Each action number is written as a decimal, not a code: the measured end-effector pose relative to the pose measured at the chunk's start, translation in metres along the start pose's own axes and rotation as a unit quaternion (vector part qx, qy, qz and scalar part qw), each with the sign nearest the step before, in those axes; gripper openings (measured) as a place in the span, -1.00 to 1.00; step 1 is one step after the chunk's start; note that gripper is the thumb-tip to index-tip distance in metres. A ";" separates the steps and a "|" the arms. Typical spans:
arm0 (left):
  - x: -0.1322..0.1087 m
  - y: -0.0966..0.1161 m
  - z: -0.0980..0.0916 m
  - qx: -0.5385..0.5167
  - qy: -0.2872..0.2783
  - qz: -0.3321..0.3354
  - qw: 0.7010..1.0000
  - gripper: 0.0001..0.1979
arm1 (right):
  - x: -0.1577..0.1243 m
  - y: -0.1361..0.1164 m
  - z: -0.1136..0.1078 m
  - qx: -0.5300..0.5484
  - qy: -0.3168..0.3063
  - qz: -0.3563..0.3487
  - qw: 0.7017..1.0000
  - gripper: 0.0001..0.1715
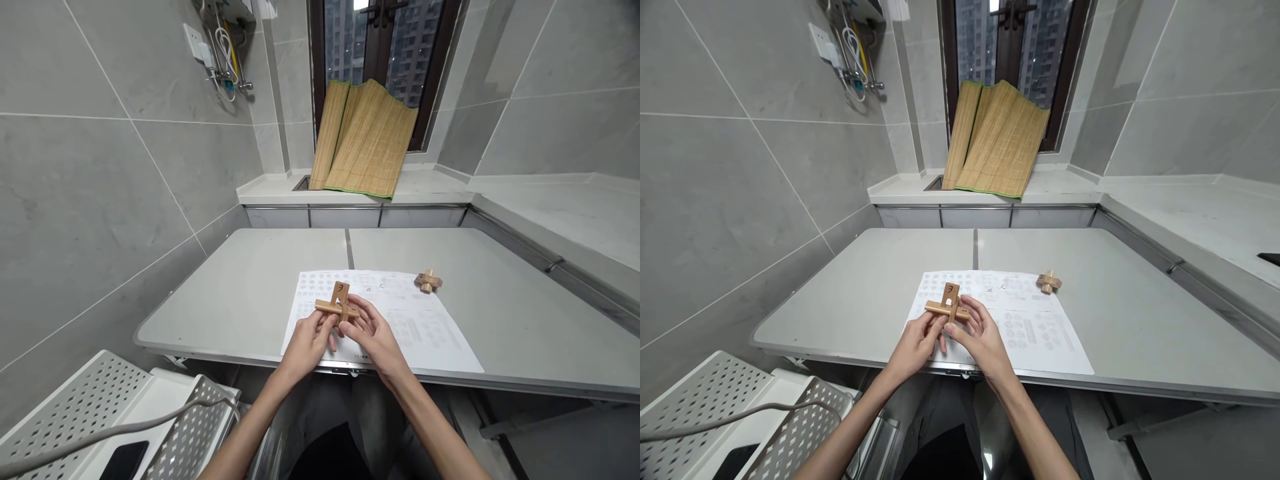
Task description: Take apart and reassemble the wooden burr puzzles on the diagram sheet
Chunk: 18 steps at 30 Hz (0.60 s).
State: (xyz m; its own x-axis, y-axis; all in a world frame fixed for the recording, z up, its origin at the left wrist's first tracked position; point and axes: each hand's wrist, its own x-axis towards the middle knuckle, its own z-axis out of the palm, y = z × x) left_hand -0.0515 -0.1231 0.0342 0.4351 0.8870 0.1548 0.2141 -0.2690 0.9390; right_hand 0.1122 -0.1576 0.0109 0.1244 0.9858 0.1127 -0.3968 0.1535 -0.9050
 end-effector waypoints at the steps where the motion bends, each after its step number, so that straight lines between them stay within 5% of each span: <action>1: -0.001 0.002 0.000 0.032 -0.016 0.013 0.999 -0.63 | 0.000 -0.001 0.000 0.000 0.002 0.004 1.000 -0.18; 9: -0.004 0.012 -0.001 0.109 -0.095 0.043 0.989 -0.66 | -0.004 -0.003 -0.008 0.002 0.002 0.012 1.000 -0.17; 18: 0.003 0.003 0.009 0.072 -0.100 0.022 0.992 -0.67 | 0.000 -0.011 -0.025 -0.023 0.040 -0.014 0.999 -0.22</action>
State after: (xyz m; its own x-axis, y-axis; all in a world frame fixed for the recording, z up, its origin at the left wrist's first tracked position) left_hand -0.0417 -0.1247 0.0350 0.6079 0.7852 0.1178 0.3069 -0.3693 0.8772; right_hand 0.1395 -0.1608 0.0101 0.2082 0.9723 0.1066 -0.3509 0.1760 -0.9197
